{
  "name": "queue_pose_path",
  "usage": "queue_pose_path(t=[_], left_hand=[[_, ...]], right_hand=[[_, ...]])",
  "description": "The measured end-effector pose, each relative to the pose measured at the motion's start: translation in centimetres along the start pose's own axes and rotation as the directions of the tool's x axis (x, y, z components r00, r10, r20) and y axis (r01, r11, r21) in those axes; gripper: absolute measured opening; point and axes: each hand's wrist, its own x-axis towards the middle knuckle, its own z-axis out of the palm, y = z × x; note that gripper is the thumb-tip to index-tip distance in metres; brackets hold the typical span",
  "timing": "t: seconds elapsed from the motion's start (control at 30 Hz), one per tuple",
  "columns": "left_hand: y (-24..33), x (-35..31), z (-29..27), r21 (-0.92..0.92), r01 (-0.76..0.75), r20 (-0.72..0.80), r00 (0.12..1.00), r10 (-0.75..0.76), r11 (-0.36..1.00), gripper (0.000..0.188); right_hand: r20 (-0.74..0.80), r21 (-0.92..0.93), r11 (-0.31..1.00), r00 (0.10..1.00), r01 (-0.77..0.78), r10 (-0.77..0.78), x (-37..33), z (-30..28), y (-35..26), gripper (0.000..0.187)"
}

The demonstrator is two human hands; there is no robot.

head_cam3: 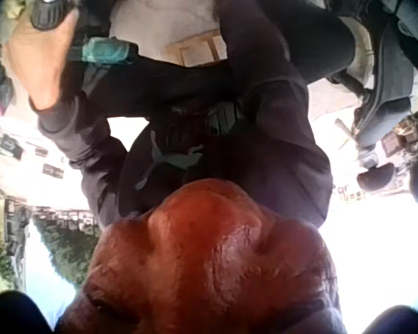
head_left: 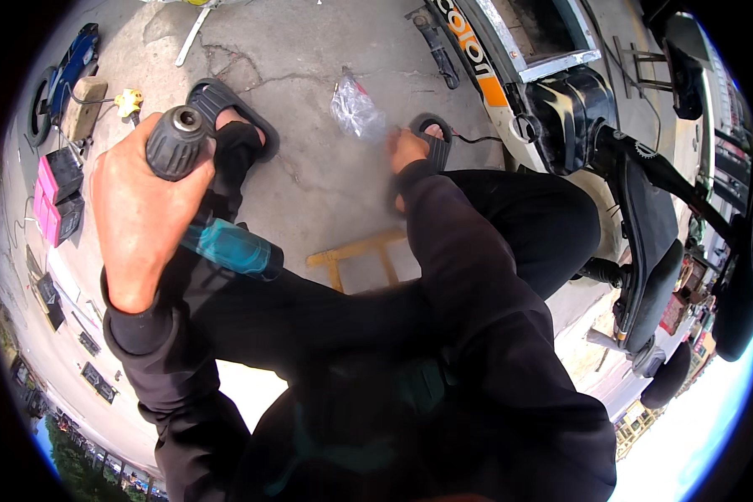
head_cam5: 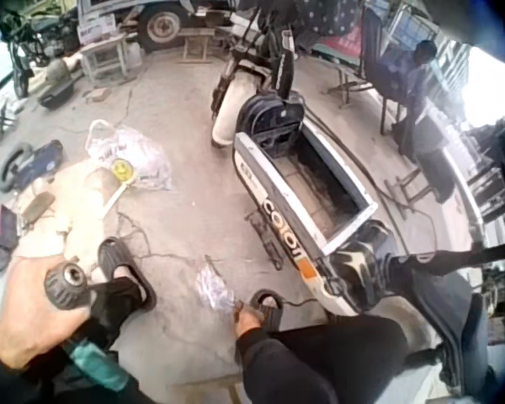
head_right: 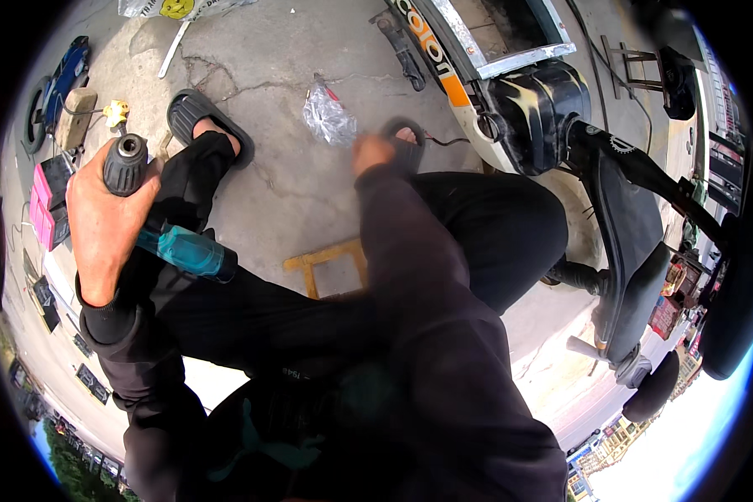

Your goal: The person installs a metal frame onto the rear of an electric scooter. They position the frame, then use a cordless drill to secure it with screws. The person also handles a plastic bag containing hardware and a small wooden stool.

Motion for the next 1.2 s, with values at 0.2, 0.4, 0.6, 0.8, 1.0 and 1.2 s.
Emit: queue_pose_path(t=[0.2, 0.4, 0.6, 0.8, 1.0, 1.2], left_hand=[[-1.8, 0.6, 2.3, 0.037, 0.150, 0.202, 0.967, -0.154, 0.988, 0.020], [-1.8, 1.2, 2.6, 0.040, 0.180, 0.179, 0.966, -0.184, 0.983, 0.020], [-2.3, 1.4, 3.1, 0.037, 0.148, 0.228, 0.962, -0.153, 0.988, 0.019], [-2.0, 1.4, 3.0, 0.055, 0.182, 0.217, 0.958, -0.189, 0.982, 0.020], [-2.3, 0.8, 2.8, 0.025, 0.159, 0.211, 0.964, -0.161, 0.987, 0.021], [-3.4, 0.5, 2.3, 0.005, 0.119, 0.144, 0.982, -0.119, 0.993, 0.020]], right_hand=[[0.012, -0.200, 0.942, 0.962, 0.270, -0.273, 0.9, 3.1, 0.5, 0.040], [0.335, -0.719, 0.403, 0.790, 0.566, -0.513, -1.2, 10.7, 8.6, 0.028], [0.482, -0.644, 0.430, 0.772, 0.633, -0.414, 0.0, 12.9, 8.1, 0.029], [0.160, -0.688, 0.513, 0.796, 0.514, -0.584, 0.2, 10.2, 9.9, 0.025], [0.203, -0.499, 0.773, 0.920, 0.392, -0.336, 0.7, 8.1, 8.3, 0.026], [0.009, -0.800, 0.395, 0.668, 0.451, -0.744, 1.8, 6.8, 6.9, 0.035]])
